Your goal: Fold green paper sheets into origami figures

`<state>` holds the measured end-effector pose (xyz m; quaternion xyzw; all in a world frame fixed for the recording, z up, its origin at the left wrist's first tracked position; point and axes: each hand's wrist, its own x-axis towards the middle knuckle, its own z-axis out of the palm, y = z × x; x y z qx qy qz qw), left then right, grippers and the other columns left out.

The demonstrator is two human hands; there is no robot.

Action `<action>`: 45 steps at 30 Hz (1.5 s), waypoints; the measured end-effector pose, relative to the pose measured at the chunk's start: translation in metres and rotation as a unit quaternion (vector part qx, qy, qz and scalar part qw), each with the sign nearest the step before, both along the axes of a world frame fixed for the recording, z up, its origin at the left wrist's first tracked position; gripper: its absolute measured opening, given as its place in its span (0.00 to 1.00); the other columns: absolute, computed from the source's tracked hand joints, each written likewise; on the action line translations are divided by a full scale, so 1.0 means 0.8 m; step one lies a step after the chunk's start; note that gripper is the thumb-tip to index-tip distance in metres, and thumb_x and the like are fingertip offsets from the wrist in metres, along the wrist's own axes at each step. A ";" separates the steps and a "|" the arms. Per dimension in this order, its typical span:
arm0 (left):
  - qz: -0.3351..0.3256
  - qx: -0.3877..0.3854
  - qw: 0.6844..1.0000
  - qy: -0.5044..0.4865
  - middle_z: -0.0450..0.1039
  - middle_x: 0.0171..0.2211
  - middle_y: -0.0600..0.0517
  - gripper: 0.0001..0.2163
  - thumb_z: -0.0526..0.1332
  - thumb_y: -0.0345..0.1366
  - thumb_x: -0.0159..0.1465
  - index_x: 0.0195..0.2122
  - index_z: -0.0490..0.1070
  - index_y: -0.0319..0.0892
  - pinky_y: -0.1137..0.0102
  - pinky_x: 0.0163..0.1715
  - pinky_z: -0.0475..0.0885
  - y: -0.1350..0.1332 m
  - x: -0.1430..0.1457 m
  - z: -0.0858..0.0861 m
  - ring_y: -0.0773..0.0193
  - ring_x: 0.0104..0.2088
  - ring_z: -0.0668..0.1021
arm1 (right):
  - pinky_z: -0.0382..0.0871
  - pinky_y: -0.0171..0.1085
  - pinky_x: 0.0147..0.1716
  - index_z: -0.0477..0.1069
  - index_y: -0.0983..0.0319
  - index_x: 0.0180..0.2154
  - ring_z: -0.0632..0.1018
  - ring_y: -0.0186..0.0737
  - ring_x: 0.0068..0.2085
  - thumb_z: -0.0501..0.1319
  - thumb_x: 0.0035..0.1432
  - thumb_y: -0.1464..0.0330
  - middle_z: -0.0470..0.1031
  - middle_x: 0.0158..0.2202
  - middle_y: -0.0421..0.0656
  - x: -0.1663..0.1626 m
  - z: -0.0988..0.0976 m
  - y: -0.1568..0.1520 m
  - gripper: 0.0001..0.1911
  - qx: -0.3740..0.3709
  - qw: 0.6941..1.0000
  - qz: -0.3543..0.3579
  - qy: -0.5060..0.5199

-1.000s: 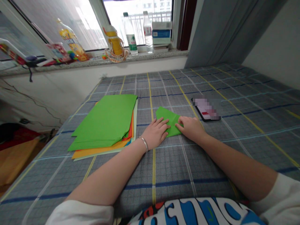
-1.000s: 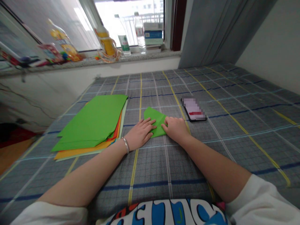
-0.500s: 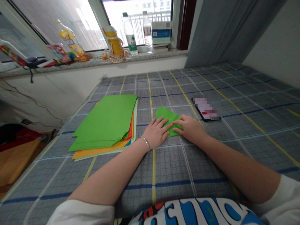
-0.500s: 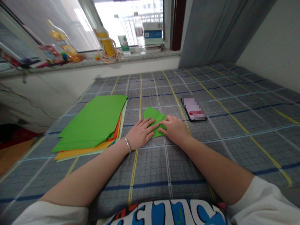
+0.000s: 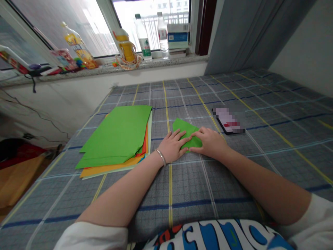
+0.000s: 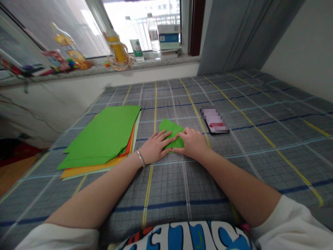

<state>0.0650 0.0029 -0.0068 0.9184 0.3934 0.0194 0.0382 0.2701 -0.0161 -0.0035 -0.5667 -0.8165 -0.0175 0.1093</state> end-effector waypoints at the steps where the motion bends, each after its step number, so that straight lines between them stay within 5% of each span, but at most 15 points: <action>1: -0.002 -0.006 1.000 0.003 0.53 0.68 0.46 0.25 0.53 0.48 0.69 0.65 0.57 0.50 0.46 0.64 0.53 0.001 -0.001 0.001 0.48 0.68 0.55 | 0.63 0.40 0.37 0.74 0.56 0.48 0.74 0.46 0.42 0.63 0.52 0.47 0.72 0.43 0.47 0.001 0.001 0.000 0.27 -0.003 1.000 -0.002 -0.003; 15: -0.012 -0.061 0.998 0.024 0.44 0.70 0.46 0.29 0.57 0.49 0.67 0.67 0.52 0.54 0.44 0.64 0.49 0.011 -0.006 0.004 0.45 0.69 0.49 | 0.65 0.38 0.29 0.56 0.49 0.65 0.78 0.46 0.38 0.63 0.53 0.49 0.72 0.46 0.45 0.026 0.012 -0.002 0.40 -0.097 0.992 -0.074 -0.027; 21: 0.000 -0.073 0.997 0.035 0.43 0.70 0.47 0.30 0.57 0.51 0.66 0.67 0.51 0.55 0.42 0.64 0.46 0.013 -0.009 0.006 0.43 0.69 0.47 | 0.67 0.39 0.34 0.50 0.54 0.68 0.78 0.47 0.42 0.65 0.51 0.50 0.74 0.49 0.48 0.045 0.013 0.004 0.48 -0.130 0.988 -0.086 0.001; 27: 0.017 -0.085 0.994 0.059 0.41 0.71 0.43 0.33 0.57 0.52 0.65 0.68 0.48 0.53 0.43 0.64 0.46 0.010 -0.019 0.013 0.43 0.69 0.47 | 0.67 0.39 0.36 0.60 0.58 0.63 0.77 0.49 0.47 0.65 0.51 0.52 0.75 0.53 0.49 0.053 0.020 0.006 0.41 -0.172 0.980 -0.102 -0.008; 33: 0.029 -0.087 0.993 0.079 0.41 0.70 0.41 0.33 0.57 0.50 0.66 0.69 0.47 0.52 0.43 0.63 0.47 0.003 -0.022 0.022 0.44 0.69 0.47 | 0.60 0.37 0.25 0.50 0.59 0.68 0.79 0.46 0.37 0.66 0.51 0.54 0.79 0.43 0.48 0.054 0.029 0.002 0.47 -0.183 0.974 -0.130 -0.023; 45: 0.028 -0.081 0.994 0.072 0.41 0.70 0.40 0.30 0.57 0.47 0.67 0.68 0.47 0.55 0.40 0.61 0.50 -0.001 -0.028 0.018 0.42 0.69 0.48 | 0.61 0.35 0.24 0.60 0.63 0.64 0.76 0.40 0.29 0.68 0.50 0.60 0.77 0.31 0.42 0.076 0.015 0.015 0.41 -0.228 0.967 -0.107 0.032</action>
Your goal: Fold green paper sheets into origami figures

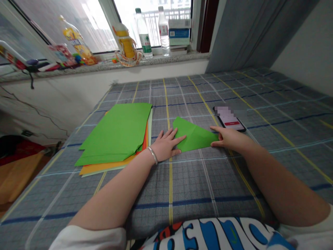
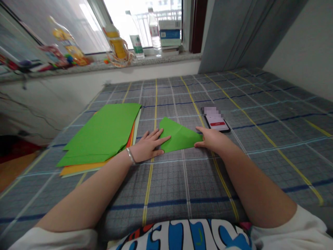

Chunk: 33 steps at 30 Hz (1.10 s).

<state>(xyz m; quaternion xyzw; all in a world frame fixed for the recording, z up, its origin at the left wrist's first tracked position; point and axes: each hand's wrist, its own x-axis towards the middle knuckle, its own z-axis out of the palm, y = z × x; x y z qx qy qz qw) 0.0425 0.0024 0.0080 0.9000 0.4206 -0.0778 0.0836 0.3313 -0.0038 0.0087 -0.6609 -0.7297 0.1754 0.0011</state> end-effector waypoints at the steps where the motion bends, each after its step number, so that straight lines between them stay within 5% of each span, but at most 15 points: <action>1: 0.001 0.008 1.000 0.003 0.42 0.70 0.40 0.30 0.56 0.47 0.67 0.68 0.47 0.54 0.39 0.61 0.50 -0.001 0.000 -0.001 0.42 0.69 0.48 | 0.61 0.35 0.24 0.60 0.63 0.64 0.76 0.40 0.29 0.68 0.51 0.62 0.77 0.30 0.41 0.000 0.002 0.000 0.40 -0.005 1.000 -0.001 0.003; 10: 0.002 0.080 0.997 0.004 0.49 0.69 0.40 0.28 0.52 0.47 0.69 0.68 0.51 0.46 0.45 0.63 0.53 -0.011 -0.002 -0.012 0.44 0.68 0.54 | 0.61 0.35 0.25 0.66 0.63 0.59 0.76 0.40 0.27 0.67 0.51 0.64 0.77 0.28 0.40 0.004 0.004 -0.002 0.34 0.021 0.999 0.016 0.021; 17: -0.030 0.101 0.994 -0.037 0.53 0.66 0.35 0.28 0.53 0.46 0.68 0.66 0.53 0.40 0.52 0.62 0.58 -0.011 -0.003 -0.017 0.45 0.66 0.59 | 0.57 0.35 0.22 0.72 0.57 0.52 0.76 0.39 0.28 0.67 0.50 0.57 0.77 0.28 0.39 0.000 -0.001 -0.002 0.27 0.067 0.998 0.014 0.002; 22: -0.038 0.116 0.990 -0.073 0.55 0.64 0.36 0.29 0.52 0.47 0.68 0.67 0.51 0.41 0.49 0.62 0.57 -0.008 -0.004 -0.023 0.45 0.64 0.60 | 0.58 0.35 0.22 0.68 0.56 0.57 0.76 0.40 0.29 0.66 0.52 0.55 0.76 0.29 0.39 -0.010 -0.006 -0.004 0.31 0.116 0.993 0.029 0.012; 26: -0.116 0.126 0.978 -0.116 0.62 0.60 0.40 0.28 0.55 0.45 0.68 0.67 0.52 0.42 0.54 0.62 0.59 -0.004 0.000 -0.017 0.51 0.61 0.64 | 0.69 0.40 0.38 0.67 0.59 0.57 0.76 0.43 0.39 0.68 0.50 0.59 0.75 0.40 0.44 -0.018 -0.011 -0.004 0.33 0.178 0.974 0.127 0.058; 30: -0.173 0.137 0.970 -0.103 0.68 0.53 0.45 0.20 0.53 0.45 0.69 0.60 0.62 0.43 0.59 0.55 0.67 -0.004 0.006 -0.008 0.55 0.53 0.71 | 0.66 0.47 0.51 0.71 0.58 0.49 0.72 0.49 0.51 0.69 0.50 0.62 0.72 0.50 0.48 -0.029 -0.014 -0.008 0.24 0.232 0.948 0.205 0.073; 33: -0.166 0.156 0.970 -0.084 0.69 0.53 0.45 0.17 0.53 0.43 0.69 0.55 0.67 0.43 0.60 0.52 0.70 -0.006 0.009 -0.005 0.56 0.50 0.73 | 0.63 0.51 0.56 0.69 0.56 0.52 0.68 0.50 0.58 0.69 0.49 0.65 0.67 0.57 0.48 -0.036 -0.013 -0.012 0.28 0.253 0.940 0.213 0.081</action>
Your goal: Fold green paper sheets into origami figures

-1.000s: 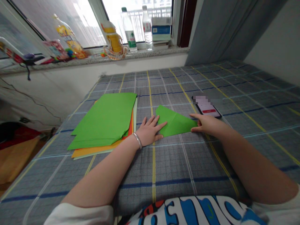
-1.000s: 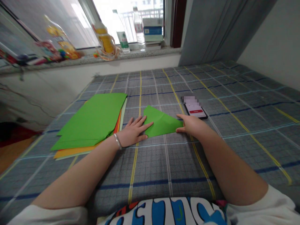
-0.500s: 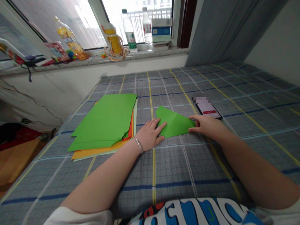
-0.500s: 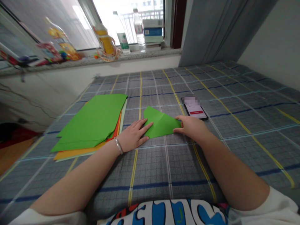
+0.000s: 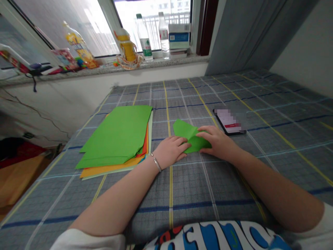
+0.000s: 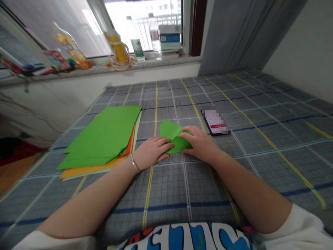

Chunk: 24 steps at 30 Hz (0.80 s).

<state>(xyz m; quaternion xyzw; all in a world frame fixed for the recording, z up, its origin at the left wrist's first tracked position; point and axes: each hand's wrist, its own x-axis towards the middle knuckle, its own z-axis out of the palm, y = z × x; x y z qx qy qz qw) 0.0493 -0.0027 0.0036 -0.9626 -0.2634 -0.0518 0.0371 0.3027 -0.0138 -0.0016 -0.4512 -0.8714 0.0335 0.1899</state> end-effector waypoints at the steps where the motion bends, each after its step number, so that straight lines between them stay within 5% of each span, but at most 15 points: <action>1: 0.007 0.003 1.000 -0.001 0.68 0.53 0.45 0.16 0.54 0.43 0.69 0.54 0.67 0.44 0.61 0.50 0.70 -0.001 0.000 0.000 0.57 0.50 0.73 | 0.62 0.52 0.57 0.67 0.56 0.55 0.66 0.51 0.60 0.70 0.48 0.65 0.65 0.60 0.48 -0.001 0.001 -0.001 0.31 0.004 1.000 -0.001 0.005; 3: 0.014 0.002 1.000 -0.008 0.67 0.55 0.46 0.15 0.54 0.42 0.69 0.54 0.68 0.45 0.62 0.49 0.72 -0.001 0.000 -0.002 0.58 0.49 0.73 | 0.61 0.55 0.58 0.64 0.55 0.57 0.64 0.52 0.62 0.69 0.48 0.67 0.61 0.63 0.49 -0.002 0.003 -0.003 0.34 0.015 1.000 0.004 0.010; 5: 0.010 -0.002 1.000 -0.015 0.67 0.54 0.46 0.15 0.54 0.42 0.69 0.53 0.69 0.45 0.62 0.49 0.72 0.000 0.000 -0.004 0.58 0.49 0.73 | 0.60 0.55 0.59 0.69 0.55 0.53 0.62 0.52 0.63 0.68 0.50 0.67 0.63 0.62 0.48 -0.002 0.004 -0.003 0.27 0.028 0.999 0.030 0.004; 8: -0.007 -0.001 1.000 -0.015 0.70 0.51 0.47 0.15 0.54 0.42 0.69 0.53 0.69 0.45 0.63 0.48 0.71 0.001 0.000 -0.003 0.58 0.49 0.74 | 0.59 0.51 0.59 0.75 0.56 0.42 0.65 0.48 0.60 0.63 0.57 0.69 0.73 0.54 0.43 -0.005 0.004 -0.003 0.09 0.032 0.994 0.102 -0.019; 11: -0.016 0.019 1.000 0.007 0.74 0.45 0.48 0.12 0.53 0.41 0.70 0.48 0.72 0.43 0.65 0.44 0.72 -0.001 0.003 0.001 0.59 0.45 0.76 | 0.61 0.45 0.57 0.75 0.57 0.39 0.72 0.43 0.52 0.58 0.61 0.71 0.77 0.45 0.41 -0.013 0.005 -0.004 0.08 0.021 0.989 0.142 -0.040; 16: -0.035 0.074 0.996 0.045 0.75 0.35 0.51 0.10 0.51 0.35 0.70 0.38 0.70 0.41 0.68 0.33 0.72 -0.007 0.010 0.005 0.62 0.34 0.78 | 0.64 0.42 0.48 0.74 0.59 0.37 0.74 0.43 0.43 0.56 0.62 0.69 0.78 0.40 0.43 -0.028 0.008 -0.010 0.08 0.018 0.991 0.116 -0.063; 24: 0.001 0.080 0.997 0.005 0.75 0.31 0.52 0.12 0.50 0.39 0.71 0.36 0.70 0.41 0.70 0.30 0.70 -0.003 0.011 -0.003 0.64 0.32 0.78 | 0.61 0.37 0.37 0.71 0.61 0.34 0.74 0.40 0.38 0.52 0.63 0.70 0.77 0.35 0.43 -0.046 0.009 -0.018 0.09 0.034 0.994 0.033 -0.100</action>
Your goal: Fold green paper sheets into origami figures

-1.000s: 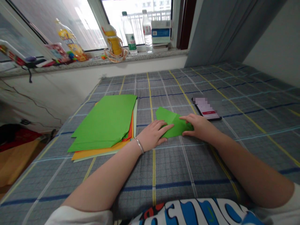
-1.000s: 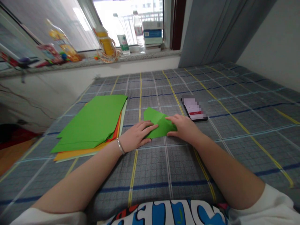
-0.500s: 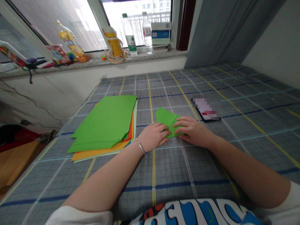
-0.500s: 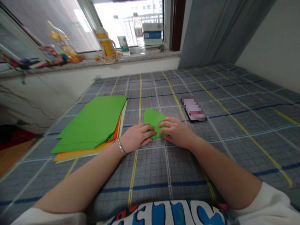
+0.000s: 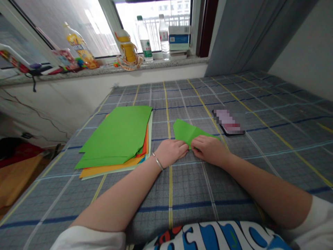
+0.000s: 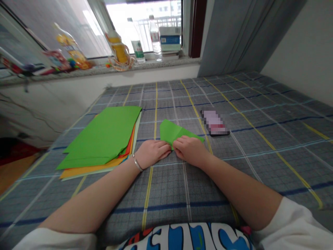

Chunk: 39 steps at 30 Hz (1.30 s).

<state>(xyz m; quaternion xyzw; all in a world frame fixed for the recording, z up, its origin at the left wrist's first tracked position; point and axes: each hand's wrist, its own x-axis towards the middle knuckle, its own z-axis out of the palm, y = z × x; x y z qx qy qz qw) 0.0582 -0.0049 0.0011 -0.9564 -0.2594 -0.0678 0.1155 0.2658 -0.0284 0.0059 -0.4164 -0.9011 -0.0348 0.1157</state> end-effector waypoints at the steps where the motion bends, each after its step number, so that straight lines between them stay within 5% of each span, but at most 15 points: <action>1: 0.000 0.003 1.000 -0.004 0.74 0.31 0.52 0.13 0.50 0.39 0.71 0.35 0.70 0.41 0.70 0.30 0.69 0.000 0.000 -0.001 0.64 0.32 0.78 | 0.61 0.37 0.36 0.70 0.61 0.33 0.74 0.40 0.38 0.52 0.63 0.70 0.77 0.34 0.43 -0.002 -0.001 0.000 0.09 0.010 1.000 -0.006 -0.002; 12: -0.012 0.057 0.995 -0.075 0.73 0.28 0.55 0.10 0.54 0.39 0.69 0.33 0.69 0.43 0.69 0.26 0.64 0.000 0.003 -0.007 0.64 0.29 0.75 | 0.58 0.38 0.32 0.69 0.61 0.29 0.72 0.39 0.33 0.56 0.60 0.71 0.75 0.30 0.42 -0.008 -0.012 0.006 0.07 0.065 0.997 -0.001 0.048; 22: -0.013 0.083 0.984 -0.158 0.74 0.31 0.52 0.08 0.56 0.35 0.67 0.31 0.70 0.42 0.66 0.43 0.70 0.009 -0.007 0.000 0.58 0.47 0.74 | 0.61 0.36 0.34 0.67 0.59 0.29 0.73 0.39 0.35 0.58 0.55 0.73 0.73 0.31 0.40 0.009 -0.014 0.013 0.04 0.034 0.988 -0.007 0.148; 39: 0.056 0.085 0.956 -0.274 0.77 0.35 0.50 0.05 0.56 0.33 0.67 0.33 0.68 0.42 0.62 0.45 0.70 0.025 -0.030 0.008 0.60 0.38 0.74 | 0.65 0.37 0.35 0.64 0.58 0.29 0.73 0.39 0.34 0.59 0.53 0.74 0.71 0.30 0.39 0.048 -0.005 0.023 0.05 0.022 0.969 -0.034 0.243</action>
